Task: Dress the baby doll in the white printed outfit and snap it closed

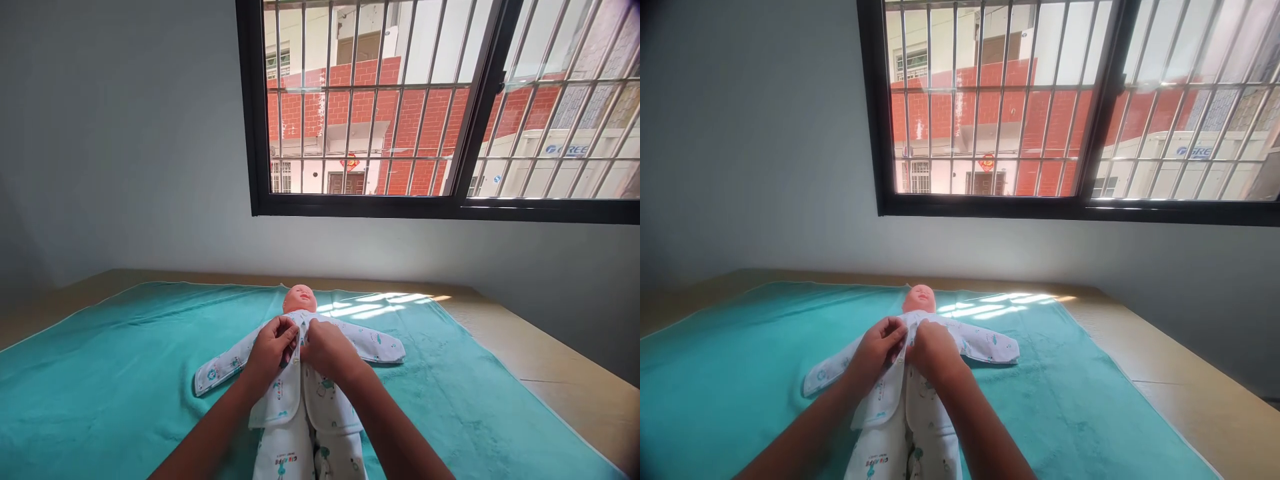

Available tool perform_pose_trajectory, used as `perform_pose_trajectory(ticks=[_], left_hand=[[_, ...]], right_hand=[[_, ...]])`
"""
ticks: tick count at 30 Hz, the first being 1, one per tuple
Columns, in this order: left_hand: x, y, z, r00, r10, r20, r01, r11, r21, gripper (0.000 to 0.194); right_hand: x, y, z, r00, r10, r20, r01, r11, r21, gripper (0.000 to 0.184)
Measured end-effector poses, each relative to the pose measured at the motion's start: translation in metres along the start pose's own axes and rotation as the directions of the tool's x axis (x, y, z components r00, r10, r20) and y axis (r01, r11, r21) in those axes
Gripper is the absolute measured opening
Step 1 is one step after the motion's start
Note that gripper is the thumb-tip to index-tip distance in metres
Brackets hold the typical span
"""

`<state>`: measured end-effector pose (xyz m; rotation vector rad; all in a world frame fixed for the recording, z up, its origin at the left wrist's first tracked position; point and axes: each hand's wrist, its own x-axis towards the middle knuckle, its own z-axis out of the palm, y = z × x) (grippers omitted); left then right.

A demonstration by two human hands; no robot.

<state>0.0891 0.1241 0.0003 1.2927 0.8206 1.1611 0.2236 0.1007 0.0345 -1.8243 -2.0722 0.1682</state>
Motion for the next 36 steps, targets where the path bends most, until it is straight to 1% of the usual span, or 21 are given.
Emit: perform_pose_trajectory(ticks=[2,3,4,5,6,7,8,9,10,11,12,13,16,20,27,32,34,36], left_hand=[[0.001,0.000,0.000,1.000,0.000,0.019,0.000,1.000,0.014,0.030],[0.001,0.000,0.000,1.000,-0.010,0.028,0.009,1.000,0.026,0.029],[0.002,-0.001,0.000,0.999,-0.022,0.029,0.020,0.999,0.043,0.029],[0.002,-0.001,0.000,0.999,-0.034,0.024,0.032,0.998,0.061,0.029],[0.002,-0.001,0.001,0.999,-0.043,0.013,0.042,0.996,0.078,0.029],[0.002,-0.002,0.001,0.999,-0.050,0.004,0.049,0.994,0.096,0.029],[0.002,-0.002,0.001,0.998,-0.056,-0.003,0.056,0.992,0.115,0.029],[0.002,-0.003,0.001,0.998,-0.061,-0.007,0.062,0.989,0.133,0.029],[0.003,-0.004,0.000,0.998,-0.067,-0.006,0.067,0.987,0.147,0.029],[0.003,-0.006,0.000,0.997,-0.074,-0.003,0.073,0.985,0.154,0.030],[0.004,-0.007,-0.001,0.997,-0.079,-0.001,0.079,0.985,0.156,0.030],[0.004,-0.008,-0.001,0.996,-0.086,0.001,0.085,0.985,0.152,0.030],[0.005,-0.008,-0.002,0.993,-0.116,0.004,0.114,0.984,0.139,0.031],[0.003,-0.003,-0.001,0.991,-0.134,-0.008,0.134,0.983,0.127,0.034],[-0.002,0.009,0.002,0.987,-0.161,0.001,0.159,0.976,0.146,0.034],[-0.002,0.006,0.006,0.991,-0.123,-0.043,0.129,0.974,0.186,0.030],[-0.001,0.003,0.007,0.992,-0.121,-0.047,0.128,0.972,0.198,0.029],[0.000,0.002,0.008,0.991,-0.130,-0.039,0.135,0.970,0.202,0.028]], right_hand=[[0.002,0.000,-0.001,1.000,-0.009,0.002,0.009,1.000,0.011,0.016],[0.003,0.003,-0.001,1.000,-0.003,0.030,0.001,0.997,0.072,0.018],[0.005,0.007,0.000,0.997,0.011,0.081,-0.025,0.983,0.181,0.019],[0.007,0.013,0.000,0.989,0.025,0.143,-0.072,0.939,0.335,0.019],[0.009,0.019,0.002,0.979,0.027,0.202,-0.129,0.848,0.514,0.018],[0.011,0.025,0.003,0.969,0.013,0.245,-0.182,0.707,0.683,0.017],[0.012,0.031,0.005,0.965,-0.013,0.263,-0.214,0.542,0.813,0.018],[0.012,0.036,0.008,0.965,-0.035,0.260,-0.226,0.391,0.892,0.020],[0.012,0.039,0.010,0.967,-0.055,0.248,-0.223,0.280,0.934,0.023],[0.012,0.042,0.013,0.968,-0.072,0.240,-0.219,0.217,0.951,0.026],[0.011,0.043,0.015,0.967,-0.084,0.240,-0.221,0.194,0.956,0.028],[0.011,0.044,0.016,0.966,-0.086,0.243,-0.222,0.199,0.954,0.029],[0.010,0.043,0.018,0.963,-0.082,0.256,-0.228,0.252,0.940,0.030],[0.011,0.043,0.017,0.953,-0.100,0.286,-0.245,0.300,0.922,0.031],[0.012,0.046,0.017,0.955,-0.115,0.274,-0.224,0.330,0.917,0.029],[0.011,0.052,0.014,0.941,-0.161,0.297,-0.209,0.416,0.885,0.032],[0.010,0.055,0.012,0.936,-0.162,0.312,-0.218,0.429,0.877,0.032],[0.010,0.056,0.012,0.937,-0.154,0.314,-0.224,0.424,0.877,0.031]])
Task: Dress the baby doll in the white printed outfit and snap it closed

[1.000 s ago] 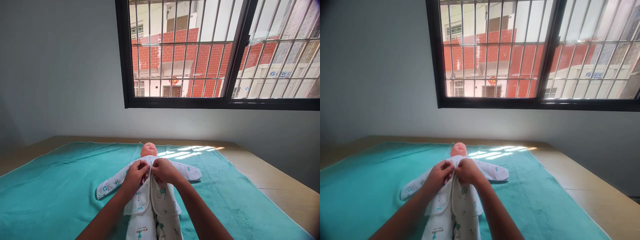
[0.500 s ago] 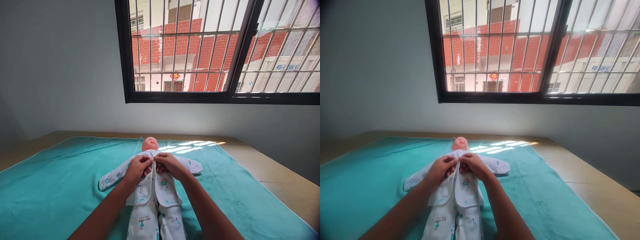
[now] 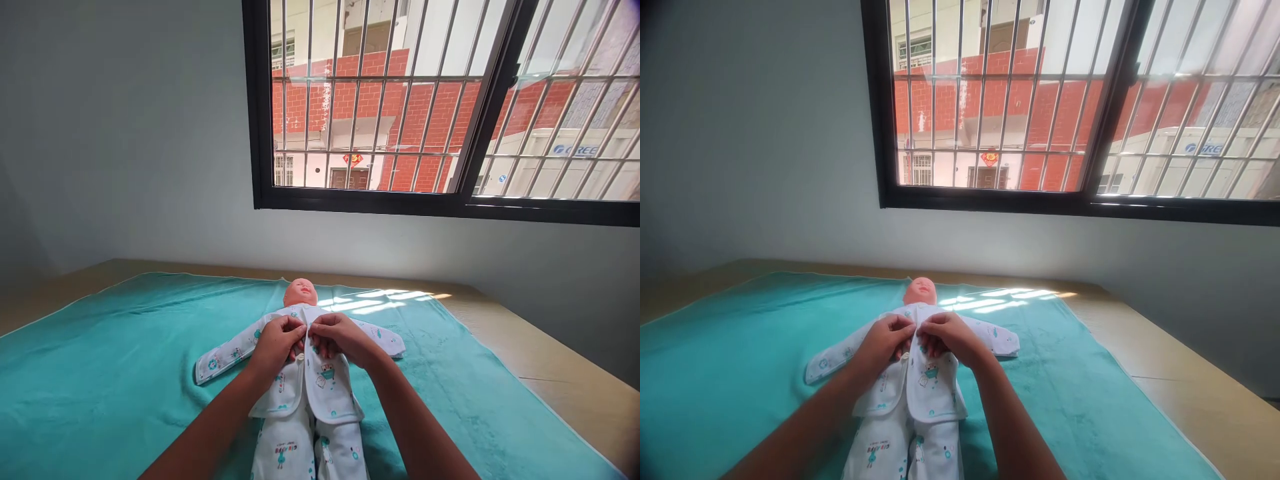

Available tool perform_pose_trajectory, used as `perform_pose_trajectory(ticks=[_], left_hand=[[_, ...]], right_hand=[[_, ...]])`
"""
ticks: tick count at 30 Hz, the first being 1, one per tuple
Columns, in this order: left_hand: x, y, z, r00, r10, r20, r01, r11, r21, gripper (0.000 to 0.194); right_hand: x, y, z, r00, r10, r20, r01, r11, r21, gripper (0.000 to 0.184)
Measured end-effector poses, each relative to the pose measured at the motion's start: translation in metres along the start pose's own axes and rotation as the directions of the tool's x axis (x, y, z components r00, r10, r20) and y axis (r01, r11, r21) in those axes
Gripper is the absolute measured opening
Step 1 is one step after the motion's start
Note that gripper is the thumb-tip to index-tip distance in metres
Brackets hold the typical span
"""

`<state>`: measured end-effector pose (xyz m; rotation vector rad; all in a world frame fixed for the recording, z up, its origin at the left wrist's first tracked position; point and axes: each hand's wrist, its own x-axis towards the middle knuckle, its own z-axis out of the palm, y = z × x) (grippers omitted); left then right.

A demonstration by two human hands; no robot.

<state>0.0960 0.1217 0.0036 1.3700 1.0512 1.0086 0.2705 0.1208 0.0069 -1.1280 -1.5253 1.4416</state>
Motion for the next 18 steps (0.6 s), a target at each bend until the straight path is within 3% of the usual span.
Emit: perform_pose_trajectory(ticks=[5,10,15,18], left_hand=[[-0.001,0.002,0.001,0.998,0.050,0.025,-0.051,0.997,0.059,0.032],[0.000,-0.002,0.005,0.995,0.076,-0.067,-0.063,0.982,0.179,0.021],[0.001,-0.010,0.006,0.953,0.256,-0.164,-0.182,0.913,0.366,0.011],[0.003,-0.014,0.006,0.951,0.261,-0.164,-0.204,0.932,0.300,0.016]], right_hand=[[0.002,0.001,0.003,0.999,-0.008,-0.031,0.006,0.999,-0.043,0.029],[0.001,0.000,0.007,0.999,-0.027,-0.029,0.023,0.990,-0.136,0.029],[0.001,-0.002,0.009,0.999,-0.044,-0.013,0.041,0.988,-0.151,0.023],[0.002,-0.004,0.013,0.997,-0.041,-0.061,0.030,0.986,-0.165,0.020]])
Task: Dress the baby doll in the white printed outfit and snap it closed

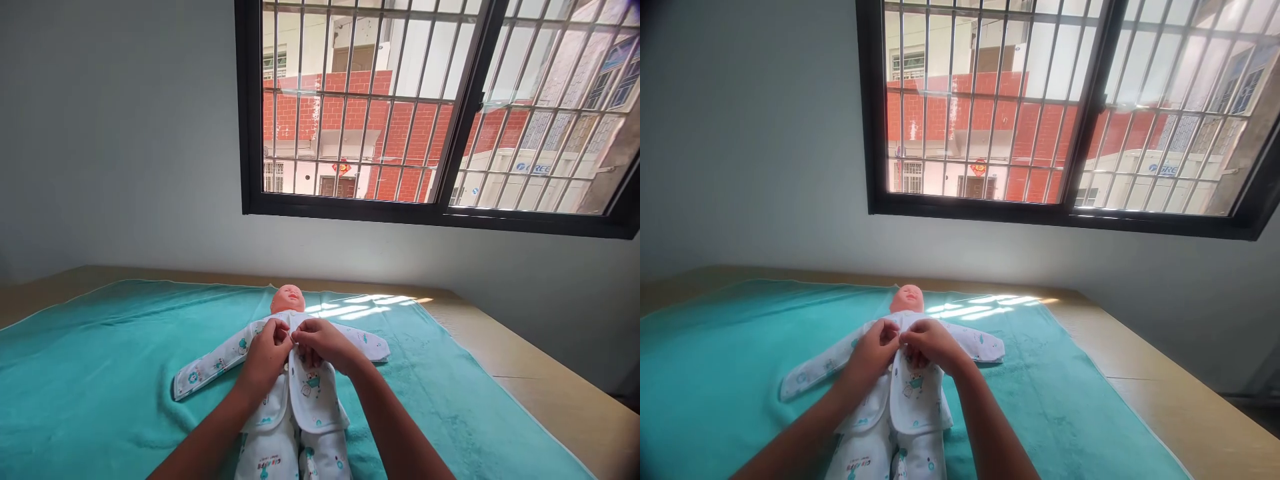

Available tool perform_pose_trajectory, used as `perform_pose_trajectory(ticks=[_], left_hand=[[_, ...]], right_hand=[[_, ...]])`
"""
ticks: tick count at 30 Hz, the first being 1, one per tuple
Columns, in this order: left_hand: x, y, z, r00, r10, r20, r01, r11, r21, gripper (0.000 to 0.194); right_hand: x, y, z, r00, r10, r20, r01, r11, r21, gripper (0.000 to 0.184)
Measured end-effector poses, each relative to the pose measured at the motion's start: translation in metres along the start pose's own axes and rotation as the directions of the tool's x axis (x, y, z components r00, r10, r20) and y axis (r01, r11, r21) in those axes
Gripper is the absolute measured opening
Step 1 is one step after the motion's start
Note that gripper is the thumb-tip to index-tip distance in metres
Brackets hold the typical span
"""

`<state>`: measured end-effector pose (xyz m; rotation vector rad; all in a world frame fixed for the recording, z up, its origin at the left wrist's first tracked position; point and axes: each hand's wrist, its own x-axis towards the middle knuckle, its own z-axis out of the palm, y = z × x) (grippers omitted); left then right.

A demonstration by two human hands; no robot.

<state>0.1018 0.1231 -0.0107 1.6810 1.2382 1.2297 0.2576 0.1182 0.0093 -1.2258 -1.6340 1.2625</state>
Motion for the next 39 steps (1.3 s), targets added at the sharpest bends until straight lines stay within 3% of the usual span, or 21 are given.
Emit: perform_pose_trajectory(ticks=[5,14,17,19,22,26,29,33,36,39], left_hand=[[0.001,-0.002,0.002,0.991,-0.125,0.055,0.135,0.953,-0.271,0.025],[0.001,0.002,-0.003,0.984,-0.145,0.106,0.166,0.959,-0.231,0.020],[0.004,0.008,-0.009,0.972,-0.166,0.168,0.194,0.966,-0.169,0.014],[0.003,0.010,-0.013,0.963,-0.177,0.205,0.206,0.969,-0.133,0.014],[-0.009,0.005,-0.020,0.972,-0.129,0.199,0.152,0.982,-0.108,0.013],[-0.037,-0.004,-0.027,0.982,0.128,0.139,-0.129,0.992,0.002,0.014],[-0.052,-0.003,-0.027,0.952,0.252,0.177,-0.266,0.962,0.065,0.016],[-0.054,0.002,-0.024,0.947,0.243,0.209,-0.270,0.956,0.114,0.016],[-0.050,0.003,-0.025,0.948,0.211,0.236,-0.246,0.961,0.129,0.012],[-0.048,0.004,-0.027,0.957,0.173,0.233,-0.202,0.974,0.104,0.010]], right_hand=[[0.000,-0.006,0.003,0.998,0.051,-0.047,-0.051,0.999,0.010,0.012],[0.001,0.000,0.000,0.998,0.049,-0.037,-0.046,0.996,0.073,0.008],[0.000,-0.007,-0.001,0.997,0.062,-0.046,-0.064,0.996,-0.055,0.005],[-0.005,-0.016,0.000,0.998,0.055,-0.036,-0.062,0.971,-0.232,0.014],[-0.021,-0.030,0.008,1.000,-0.010,-0.005,0.006,0.828,-0.560,0.028],[-0.048,-0.034,0.033,0.992,-0.121,-0.044,0.032,0.560,-0.828,0.036],[-0.060,-0.025,0.051,0.976,-0.200,-0.088,-0.004,0.386,-0.923,0.020],[-0.064,-0.016,0.060,0.961,-0.265,-0.073,-0.003,0.255,-0.967,0.011],[-0.063,-0.018,0.062,0.970,-0.231,-0.083,-0.031,0.217,-0.976,0.008],[-0.062,-0.021,0.067,0.982,-0.190,-0.015,0.011,0.133,-0.991,0.004]])
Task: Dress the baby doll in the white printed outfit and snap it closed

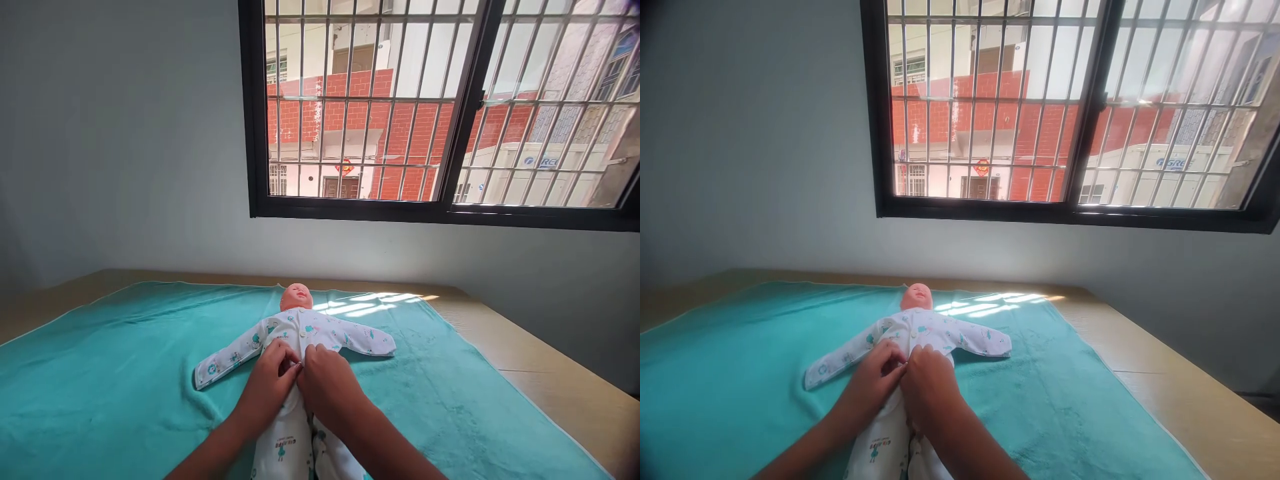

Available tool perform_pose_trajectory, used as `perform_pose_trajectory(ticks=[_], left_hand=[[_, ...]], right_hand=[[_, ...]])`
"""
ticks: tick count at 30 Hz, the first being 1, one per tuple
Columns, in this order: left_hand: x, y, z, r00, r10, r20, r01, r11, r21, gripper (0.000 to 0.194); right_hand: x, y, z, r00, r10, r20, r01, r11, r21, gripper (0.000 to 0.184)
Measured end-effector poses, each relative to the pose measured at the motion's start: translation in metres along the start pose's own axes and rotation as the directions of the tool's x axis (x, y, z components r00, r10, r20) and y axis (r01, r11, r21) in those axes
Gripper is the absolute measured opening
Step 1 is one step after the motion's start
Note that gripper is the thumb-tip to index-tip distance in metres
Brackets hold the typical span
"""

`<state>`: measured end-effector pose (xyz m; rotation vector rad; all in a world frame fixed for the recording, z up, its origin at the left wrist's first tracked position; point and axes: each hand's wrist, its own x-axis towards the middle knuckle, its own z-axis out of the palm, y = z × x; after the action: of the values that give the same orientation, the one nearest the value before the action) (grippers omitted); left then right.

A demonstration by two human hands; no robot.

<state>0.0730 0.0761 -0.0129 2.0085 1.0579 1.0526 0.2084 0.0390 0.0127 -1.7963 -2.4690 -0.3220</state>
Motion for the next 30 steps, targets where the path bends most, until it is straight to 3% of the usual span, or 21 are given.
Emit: perform_pose_trajectory(ticks=[4,6,8,10,12,14,16,18,19,22,25,28,30], left_hand=[[0.001,0.001,-0.005,0.995,-0.101,0.001,0.100,0.990,-0.097,0.015],[0.002,0.001,-0.007,0.990,-0.138,0.007,0.138,0.980,-0.143,0.018],[0.003,0.000,-0.009,0.986,-0.162,0.023,0.164,0.968,-0.189,0.021],[0.005,0.000,-0.010,0.983,-0.181,0.037,0.184,0.957,-0.224,0.023],[0.005,0.001,-0.010,0.981,-0.192,0.038,0.195,0.950,-0.245,0.025],[0.006,0.002,-0.010,0.979,-0.200,0.039,0.203,0.942,-0.266,0.025],[0.006,0.002,-0.009,0.975,-0.215,0.057,0.222,0.928,-0.300,0.026],[0.006,0.002,-0.007,0.970,-0.232,0.072,0.242,0.914,-0.326,0.027],[0.006,0.002,-0.007,0.968,-0.238,0.075,0.250,0.910,-0.330,0.027],[0.006,0.003,-0.007,0.960,-0.270,0.073,0.278,0.902,-0.329,0.026],[0.005,0.004,-0.008,0.954,-0.292,0.073,0.299,0.890,-0.344,0.025],[0.005,0.003,-0.008,0.960,-0.273,0.062,0.275,0.883,-0.380,0.026],[0.004,0.000,-0.006,0.961,-0.268,0.067,0.272,0.875,-0.402,0.026]], right_hand=[[0.003,-0.003,0.003,0.999,0.035,-0.013,-0.036,0.999,-0.026,0.008],[0.005,0.001,0.005,0.990,0.127,-0.069,-0.121,0.990,0.075,0.011],[0.007,0.009,0.006,0.971,0.220,-0.096,-0.185,0.941,0.283,0.014],[0.011,0.020,0.007,0.962,0.274,-0.007,-0.219,0.783,0.582,0.019],[0.015,0.030,0.009,0.959,0.226,0.171,-0.264,0.496,0.827,0.019],[0.018,0.037,0.012,0.954,0.106,0.281,-0.299,0.235,0.925,0.018],[0.020,0.039,0.014,0.952,0.042,0.304,-0.307,0.132,0.943,0.016],[0.020,0.039,0.013,0.951,0.057,0.304,-0.310,0.165,0.936,0.016],[0.018,0.038,0.011,0.948,0.081,0.307,-0.317,0.225,0.921,0.017],[0.010,0.032,0.001,0.964,0.150,0.219,-0.266,0.545,0.795,0.018],[0.002,0.018,-0.009,0.981,0.188,0.047,-0.184,0.833,0.521,0.019],[0.000,0.001,-0.013,0.976,0.217,0.033,-0.216,0.923,0.319,0.010],[0.001,-0.006,-0.010,0.982,0.176,0.066,-0.186,0.959,0.214,0.004]])
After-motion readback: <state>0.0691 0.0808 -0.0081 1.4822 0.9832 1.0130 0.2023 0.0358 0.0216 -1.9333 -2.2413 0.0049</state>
